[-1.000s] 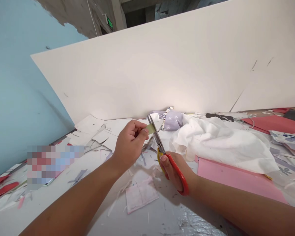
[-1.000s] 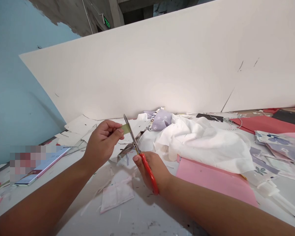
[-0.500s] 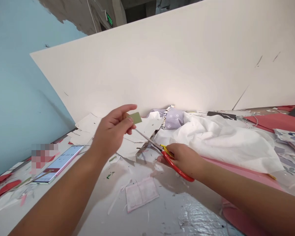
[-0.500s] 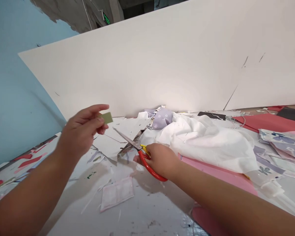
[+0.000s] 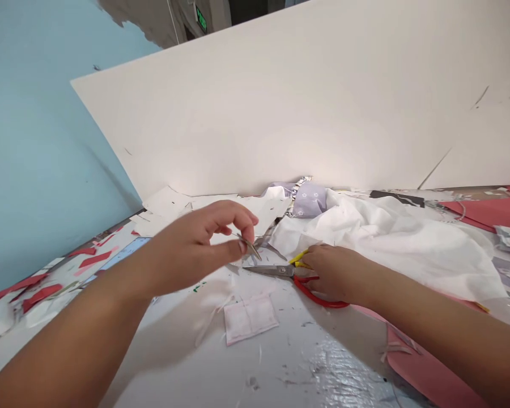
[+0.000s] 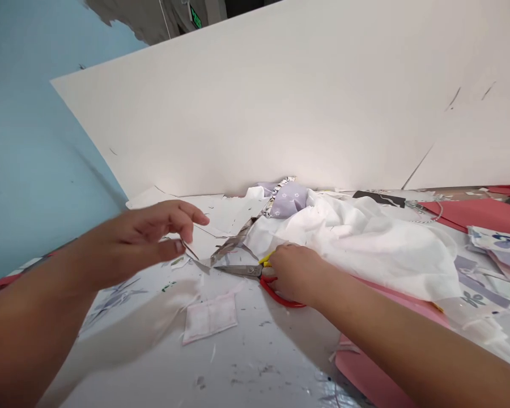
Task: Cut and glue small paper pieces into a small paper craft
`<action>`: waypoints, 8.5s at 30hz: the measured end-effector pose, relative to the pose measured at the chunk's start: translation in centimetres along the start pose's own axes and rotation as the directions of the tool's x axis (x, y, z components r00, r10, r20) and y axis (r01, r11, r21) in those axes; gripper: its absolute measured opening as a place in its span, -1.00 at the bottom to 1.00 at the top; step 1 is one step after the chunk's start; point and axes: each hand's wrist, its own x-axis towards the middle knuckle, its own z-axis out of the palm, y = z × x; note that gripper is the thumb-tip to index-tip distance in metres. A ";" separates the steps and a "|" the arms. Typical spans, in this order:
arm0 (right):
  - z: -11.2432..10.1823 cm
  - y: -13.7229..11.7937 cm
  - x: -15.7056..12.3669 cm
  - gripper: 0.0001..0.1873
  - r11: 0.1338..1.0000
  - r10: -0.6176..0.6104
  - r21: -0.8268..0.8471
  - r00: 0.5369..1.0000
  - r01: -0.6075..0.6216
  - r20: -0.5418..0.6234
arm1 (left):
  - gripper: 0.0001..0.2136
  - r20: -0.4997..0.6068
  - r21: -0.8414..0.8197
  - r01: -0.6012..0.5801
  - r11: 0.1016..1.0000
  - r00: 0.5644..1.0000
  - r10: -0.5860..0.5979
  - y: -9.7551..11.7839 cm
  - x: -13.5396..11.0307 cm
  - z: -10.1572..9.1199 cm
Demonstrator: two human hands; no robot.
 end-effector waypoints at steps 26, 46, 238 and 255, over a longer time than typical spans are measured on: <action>2.6 -5.5 -1.1 -0.64 0.871 -0.297 0.322 0.920 0.371 -0.256 | -0.87 0.211 -0.348 0.561 0.751 0.828 -0.520 -8.0 -4.4 6.7; 2.8 -6.0 -1.3 -0.68 0.815 -0.215 0.483 0.941 0.321 -0.262 | -0.95 0.057 -0.168 0.440 0.882 0.897 -0.437 -8.0 -4.6 7.7; 3.8 -8.9 -0.2 -0.72 -0.332 0.121 0.943 0.992 0.009 0.034 | -0.74 -0.134 -0.377 0.383 0.843 0.878 -0.459 -6.6 -4.7 9.4; 3.7 -8.7 -0.3 -0.79 -0.304 0.173 0.953 0.984 0.013 0.042 | -0.76 -0.025 -0.240 0.380 0.893 0.918 -0.397 -7.1 -4.9 8.8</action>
